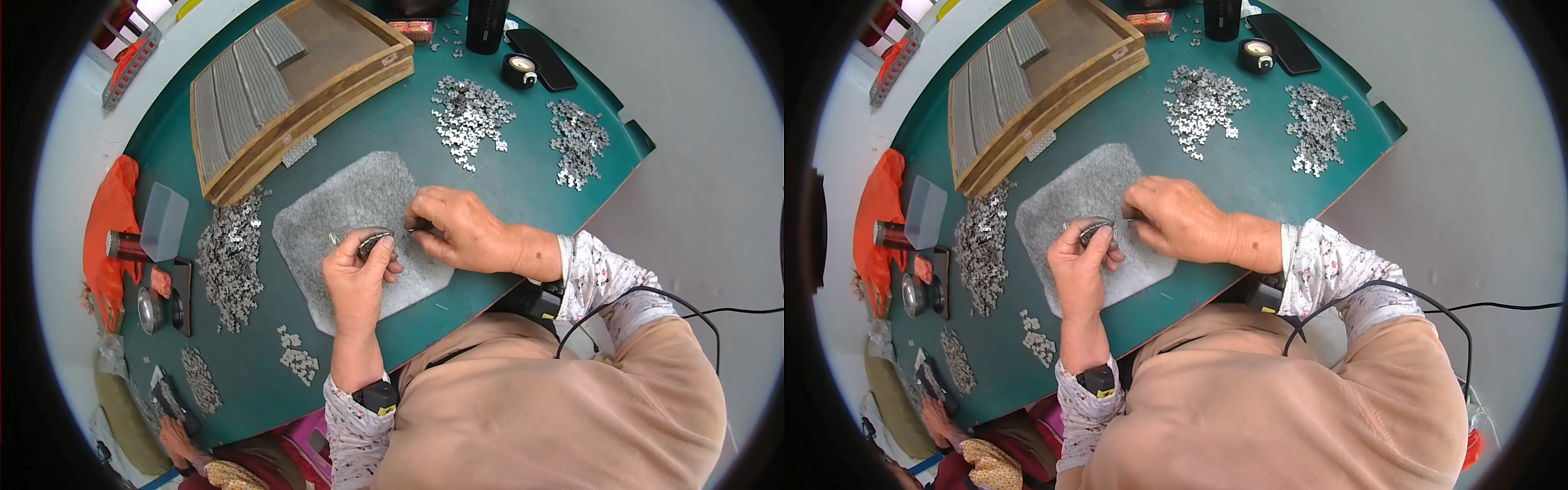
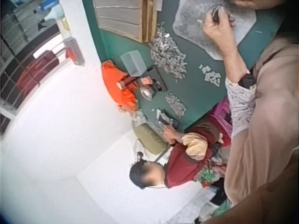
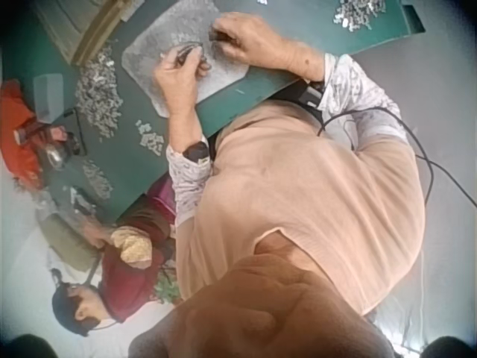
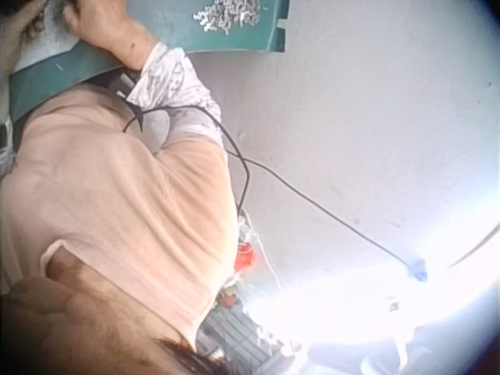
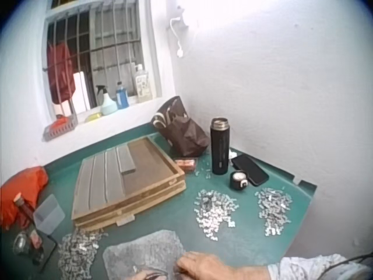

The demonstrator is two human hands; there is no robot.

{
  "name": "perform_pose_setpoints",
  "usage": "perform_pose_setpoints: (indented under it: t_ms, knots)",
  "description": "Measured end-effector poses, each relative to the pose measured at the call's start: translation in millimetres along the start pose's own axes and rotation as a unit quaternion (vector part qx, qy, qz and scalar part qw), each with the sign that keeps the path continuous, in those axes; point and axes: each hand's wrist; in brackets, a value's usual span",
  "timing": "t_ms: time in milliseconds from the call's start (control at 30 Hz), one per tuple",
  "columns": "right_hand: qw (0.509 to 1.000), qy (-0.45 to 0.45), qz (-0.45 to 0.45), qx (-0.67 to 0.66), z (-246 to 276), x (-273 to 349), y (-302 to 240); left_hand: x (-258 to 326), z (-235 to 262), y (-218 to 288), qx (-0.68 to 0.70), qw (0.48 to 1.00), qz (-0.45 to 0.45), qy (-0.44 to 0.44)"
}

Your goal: Sorting and assembling small metal components by hand at a workstation.

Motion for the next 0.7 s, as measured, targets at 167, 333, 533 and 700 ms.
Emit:
perform_pose_setpoints:
  t_ms: [167,333,533,700]
  knots:
    - [0.991,0.006,-0.042,-0.124,-0.6,-3.8,-10.0,-0.1,-1.5,1.2,0.014,1.000,-0.007,-0.024]
    - [0.981,0.009,-0.096,-0.170,-0.9,-3.6,-15.5,0.4,-5.8,3.0,0.046,0.999,-0.007,-0.019]
    - [0.980,0.015,-0.060,-0.188,1.6,0.1,-8.4,2.3,-3.3,0.6,0.016,0.999,-0.029,-0.014]
    - [0.984,0.088,-0.091,0.124,47.1,-1.2,25.7,3.7,-5.0,9.2,0.061,0.998,-0.001,0.012]
Point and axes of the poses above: each hand's wrist, its own x-axis away from the middle knuckle, its own z-axis out of the back of the hand, y = z × x, and after that the axes turned 9 degrees about -z, right-handed
